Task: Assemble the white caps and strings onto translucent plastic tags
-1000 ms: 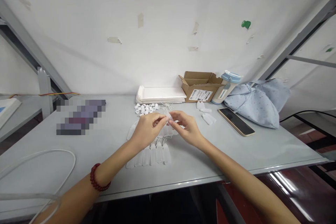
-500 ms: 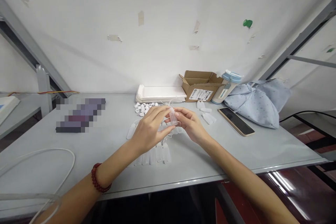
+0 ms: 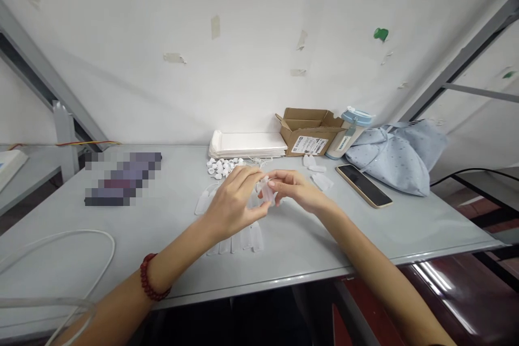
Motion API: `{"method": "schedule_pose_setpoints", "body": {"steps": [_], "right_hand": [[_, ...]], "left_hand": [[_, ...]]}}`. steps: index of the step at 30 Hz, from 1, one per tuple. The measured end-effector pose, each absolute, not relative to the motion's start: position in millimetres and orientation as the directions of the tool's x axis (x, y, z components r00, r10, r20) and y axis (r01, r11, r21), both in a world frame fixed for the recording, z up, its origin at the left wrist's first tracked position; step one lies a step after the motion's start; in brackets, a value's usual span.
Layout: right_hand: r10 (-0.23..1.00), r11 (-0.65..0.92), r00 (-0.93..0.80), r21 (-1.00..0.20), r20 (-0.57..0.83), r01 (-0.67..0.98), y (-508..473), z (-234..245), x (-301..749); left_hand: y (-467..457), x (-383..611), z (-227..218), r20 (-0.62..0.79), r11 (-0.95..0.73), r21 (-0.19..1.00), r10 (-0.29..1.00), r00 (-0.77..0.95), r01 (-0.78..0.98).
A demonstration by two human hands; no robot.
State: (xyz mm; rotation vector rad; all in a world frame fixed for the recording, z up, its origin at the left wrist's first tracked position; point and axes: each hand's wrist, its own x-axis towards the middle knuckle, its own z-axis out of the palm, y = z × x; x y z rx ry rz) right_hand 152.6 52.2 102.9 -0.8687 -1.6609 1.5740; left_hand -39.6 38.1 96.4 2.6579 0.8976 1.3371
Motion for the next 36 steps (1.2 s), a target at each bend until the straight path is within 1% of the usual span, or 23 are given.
{"method": "schedule_pose_setpoints", "body": {"steps": [3,6,8,10,12,14,20,26,29,32,36], "right_hand": [[0.746,0.042,-0.654,-0.973,-0.122,0.229,56.1,110.5,167.5],[0.632,0.037,-0.726,-0.926,-0.270,0.376,57.0,115.4,176.1],[0.550,0.045,-0.754,-0.889,-0.358,0.456,56.4,116.6,177.4],[0.468,0.065,-0.771,-0.853,-0.432,0.517,55.6,116.8,176.2],[0.410,0.087,-0.771,-0.820,-0.488,0.565,55.2,116.4,173.7],[0.383,0.096,-0.759,-0.794,-0.527,0.600,55.2,115.3,171.2],[0.388,0.105,-0.736,-0.767,-0.554,0.633,56.2,110.9,167.1],[0.372,0.107,-0.729,-0.753,-0.575,0.649,56.3,106.9,164.5],[0.355,0.113,-0.731,-0.749,-0.583,0.653,56.2,103.3,162.7],[0.367,0.101,-0.730,-0.756,-0.576,0.647,55.0,100.9,160.7],[0.383,0.111,-0.745,-0.774,-0.545,0.623,52.4,101.1,158.4]], "left_hand": [[32.1,-37.8,97.9,0.643,-0.839,0.318,0.534,0.550,0.442],[25.2,-36.1,98.7,0.504,-0.804,0.415,0.593,0.628,0.426],[20.9,-35.3,98.9,0.402,-0.770,0.474,0.620,0.674,0.426],[16.9,-34.6,99.1,0.314,-0.750,0.506,0.619,0.720,0.425],[13.5,-33.9,99.5,0.250,-0.742,0.513,0.610,0.752,0.432],[10.8,-32.9,100.0,0.205,-0.739,0.502,0.606,0.769,0.449],[8.6,-31.5,102.0,0.114,-0.743,0.425,0.611,0.783,0.518],[10.4,-33.5,101.5,0.067,-0.769,0.308,0.605,0.793,0.561],[11.7,-34.6,99.2,0.074,-0.784,0.265,0.596,0.799,0.561],[13.5,-37.3,99.1,0.085,-0.792,0.260,0.589,0.803,0.553],[15.1,-44.6,107.0,0.061,-0.751,0.312,0.627,0.777,0.582]]}}
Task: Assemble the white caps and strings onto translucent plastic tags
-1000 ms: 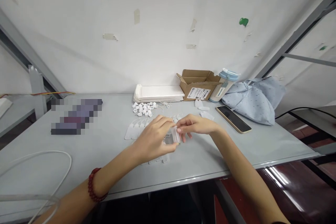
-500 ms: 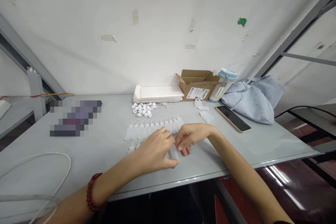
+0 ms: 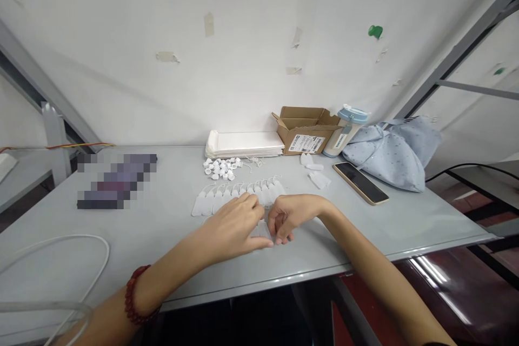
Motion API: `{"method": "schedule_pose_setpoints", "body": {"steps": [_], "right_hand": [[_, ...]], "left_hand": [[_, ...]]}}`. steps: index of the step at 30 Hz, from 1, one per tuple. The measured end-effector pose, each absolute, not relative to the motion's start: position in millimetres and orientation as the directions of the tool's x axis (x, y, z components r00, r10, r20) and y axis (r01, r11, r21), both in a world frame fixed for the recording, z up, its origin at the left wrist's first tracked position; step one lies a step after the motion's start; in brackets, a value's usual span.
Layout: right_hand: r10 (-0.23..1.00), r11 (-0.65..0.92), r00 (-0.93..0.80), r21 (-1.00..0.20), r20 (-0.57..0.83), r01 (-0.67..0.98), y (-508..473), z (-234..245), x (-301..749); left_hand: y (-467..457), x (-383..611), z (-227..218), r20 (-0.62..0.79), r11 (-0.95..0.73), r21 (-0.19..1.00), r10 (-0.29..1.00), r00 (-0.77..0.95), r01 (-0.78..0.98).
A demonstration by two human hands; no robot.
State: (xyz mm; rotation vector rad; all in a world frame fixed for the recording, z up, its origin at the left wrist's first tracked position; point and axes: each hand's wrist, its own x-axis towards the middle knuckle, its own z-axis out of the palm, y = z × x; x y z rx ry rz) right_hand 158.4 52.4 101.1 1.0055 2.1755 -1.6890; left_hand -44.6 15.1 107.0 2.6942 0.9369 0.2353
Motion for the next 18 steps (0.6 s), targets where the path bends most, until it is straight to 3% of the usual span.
{"method": "schedule_pose_setpoints", "body": {"steps": [5,9,18], "right_hand": [[0.399,0.124,-0.740,-0.767,-0.542,0.629,49.8,103.0,155.9],[0.412,0.119,-0.724,-0.755,-0.554,0.645,49.0,102.8,154.6],[0.422,0.109,-0.712,-0.749,-0.561,0.654,48.5,102.6,153.7]], "left_hand": [[13.9,-51.1,115.3,-0.050,-0.693,0.374,0.649,0.759,0.617],[9.6,-47.1,112.2,-0.129,-0.735,0.305,0.598,0.791,0.606],[9.4,-44.9,106.3,-0.091,-0.770,0.221,0.595,0.798,0.599]]}}
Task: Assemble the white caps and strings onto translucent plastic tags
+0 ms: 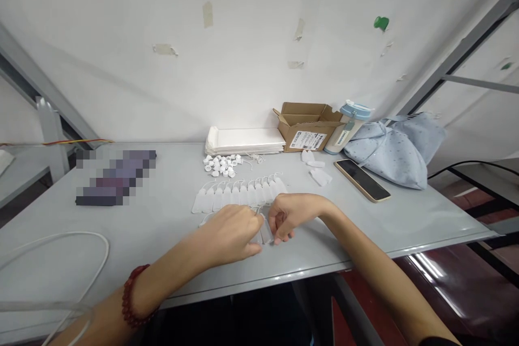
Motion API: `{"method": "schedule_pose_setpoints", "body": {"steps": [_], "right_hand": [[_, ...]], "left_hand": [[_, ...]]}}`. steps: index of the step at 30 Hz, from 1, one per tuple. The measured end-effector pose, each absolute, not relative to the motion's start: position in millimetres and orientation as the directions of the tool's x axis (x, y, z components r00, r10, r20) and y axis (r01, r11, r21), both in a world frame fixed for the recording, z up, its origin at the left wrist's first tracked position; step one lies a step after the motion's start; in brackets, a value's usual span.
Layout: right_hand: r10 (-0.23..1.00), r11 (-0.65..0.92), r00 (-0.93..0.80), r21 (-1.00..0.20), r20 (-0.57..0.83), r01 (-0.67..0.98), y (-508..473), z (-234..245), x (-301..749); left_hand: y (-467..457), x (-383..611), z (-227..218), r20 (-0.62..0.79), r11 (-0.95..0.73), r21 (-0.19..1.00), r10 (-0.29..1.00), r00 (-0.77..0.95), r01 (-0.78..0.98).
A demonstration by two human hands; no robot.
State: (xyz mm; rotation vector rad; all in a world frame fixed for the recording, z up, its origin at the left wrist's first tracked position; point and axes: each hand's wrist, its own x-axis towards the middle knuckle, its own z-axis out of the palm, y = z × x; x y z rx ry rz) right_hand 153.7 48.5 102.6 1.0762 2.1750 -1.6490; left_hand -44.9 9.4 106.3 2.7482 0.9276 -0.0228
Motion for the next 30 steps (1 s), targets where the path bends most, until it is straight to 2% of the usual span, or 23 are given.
{"method": "schedule_pose_setpoints", "body": {"steps": [14,21,30], "right_hand": [[0.450,0.116,-0.709,-0.752,-0.543,0.649,47.6,97.5,150.7],[0.452,0.133,-0.719,-0.757,-0.528,0.640,48.0,96.4,150.6],[0.443,0.129,-0.728,-0.766,-0.524,0.630,48.6,97.5,151.1]], "left_hand": [[9.0,-44.3,108.3,-0.123,-0.772,0.185,0.596,0.793,0.609],[9.0,-41.6,114.8,-0.112,-0.750,0.236,0.611,0.784,0.618],[9.8,-40.1,106.3,-0.074,-0.758,0.238,0.609,0.790,0.607]]}}
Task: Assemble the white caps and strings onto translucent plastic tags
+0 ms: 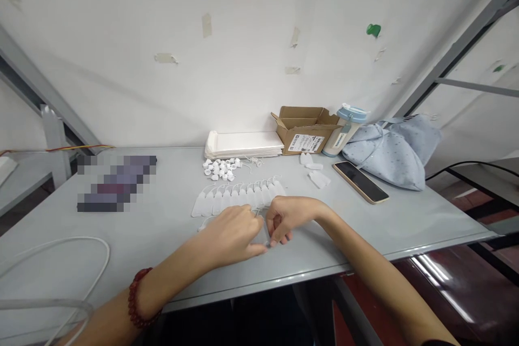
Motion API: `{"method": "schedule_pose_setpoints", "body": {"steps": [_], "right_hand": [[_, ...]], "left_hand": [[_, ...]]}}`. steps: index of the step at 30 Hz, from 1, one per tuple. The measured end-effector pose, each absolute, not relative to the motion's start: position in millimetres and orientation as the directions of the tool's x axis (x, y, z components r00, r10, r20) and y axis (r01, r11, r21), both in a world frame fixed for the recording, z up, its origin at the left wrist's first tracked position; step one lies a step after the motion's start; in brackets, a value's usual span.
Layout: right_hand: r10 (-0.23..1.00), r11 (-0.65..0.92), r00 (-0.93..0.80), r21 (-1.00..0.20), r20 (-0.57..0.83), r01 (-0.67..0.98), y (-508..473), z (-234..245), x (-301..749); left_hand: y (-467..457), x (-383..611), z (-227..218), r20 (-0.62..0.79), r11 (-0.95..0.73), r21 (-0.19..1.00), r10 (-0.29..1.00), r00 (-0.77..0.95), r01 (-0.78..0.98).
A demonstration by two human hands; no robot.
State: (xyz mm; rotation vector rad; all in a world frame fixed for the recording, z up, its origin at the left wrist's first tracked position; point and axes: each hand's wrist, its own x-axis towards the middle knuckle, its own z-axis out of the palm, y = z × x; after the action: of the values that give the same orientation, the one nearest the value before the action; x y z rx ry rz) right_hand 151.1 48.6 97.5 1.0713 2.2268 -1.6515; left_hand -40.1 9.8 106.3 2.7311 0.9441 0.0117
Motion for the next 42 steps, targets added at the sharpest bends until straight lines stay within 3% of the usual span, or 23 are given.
{"method": "schedule_pose_setpoints", "body": {"steps": [5,8,12,14,17,18,20,24,26,35,39,42], "right_hand": [[0.445,0.089,-0.759,-0.820,-0.475,0.565,51.4,103.7,159.4],[0.633,0.090,-0.696,-0.861,-0.339,0.501,57.0,111.8,171.5],[0.926,0.185,-0.377,-0.855,-0.013,0.484,74.1,112.7,194.0],[0.976,0.215,-0.154,-0.752,0.151,0.623,86.1,105.6,208.8],[0.937,0.133,0.036,-0.452,0.347,0.882,103.7,90.3,235.7],[0.933,0.065,0.078,-0.377,0.352,0.924,108.5,85.5,244.9],[0.926,0.010,0.119,-0.339,0.357,0.941,115.9,77.9,260.9],[0.933,0.014,0.095,-0.300,0.347,0.954,123.1,68.5,273.9],[0.941,0.027,0.070,-0.280,0.331,0.960,123.8,64.5,270.6],[0.978,-0.027,0.044,-0.086,0.202,0.996,120.2,55.6,247.7],[0.977,-0.042,0.061,-0.095,0.203,0.995,121.5,54.8,245.9],[0.975,-0.031,0.051,-0.095,0.216,0.995,121.5,54.6,244.7]], "left_hand": [[16.4,-42.2,103.0,-0.037,-0.731,0.296,0.634,0.772,0.615],[25.2,-44.0,100.9,0.046,-0.674,0.347,0.707,0.706,0.652],[44.6,-49.3,96.0,0.228,-0.628,0.385,0.775,0.590,0.676],[59.8,-53.4,91.6,0.306,-0.624,0.372,0.782,0.544,0.688],[89.2,-57.7,83.9,0.370,-0.637,0.280,0.762,0.532,0.718],[99.6,-57.7,81.9,0.374,-0.640,0.249,0.756,0.537,0.727],[118.7,-54.7,79.6,0.359,-0.615,0.165,0.765,0.534,0.771],[142.7,-40.6,79.5,0.286,-0.587,-0.097,0.757,0.588,0.804],[147.3,-33.0,78.3,0.255,-0.593,-0.149,0.750,0.610,0.792],[147.5,-20.8,73.6,0.249,-0.596,-0.095,0.761,0.599,0.797],[141.0,-25.3,81.1,0.268,-0.597,-0.004,0.772,0.576,0.802],[124.4,-39.0,83.2,0.314,-0.574,0.141,0.798,0.514,0.806]]}}
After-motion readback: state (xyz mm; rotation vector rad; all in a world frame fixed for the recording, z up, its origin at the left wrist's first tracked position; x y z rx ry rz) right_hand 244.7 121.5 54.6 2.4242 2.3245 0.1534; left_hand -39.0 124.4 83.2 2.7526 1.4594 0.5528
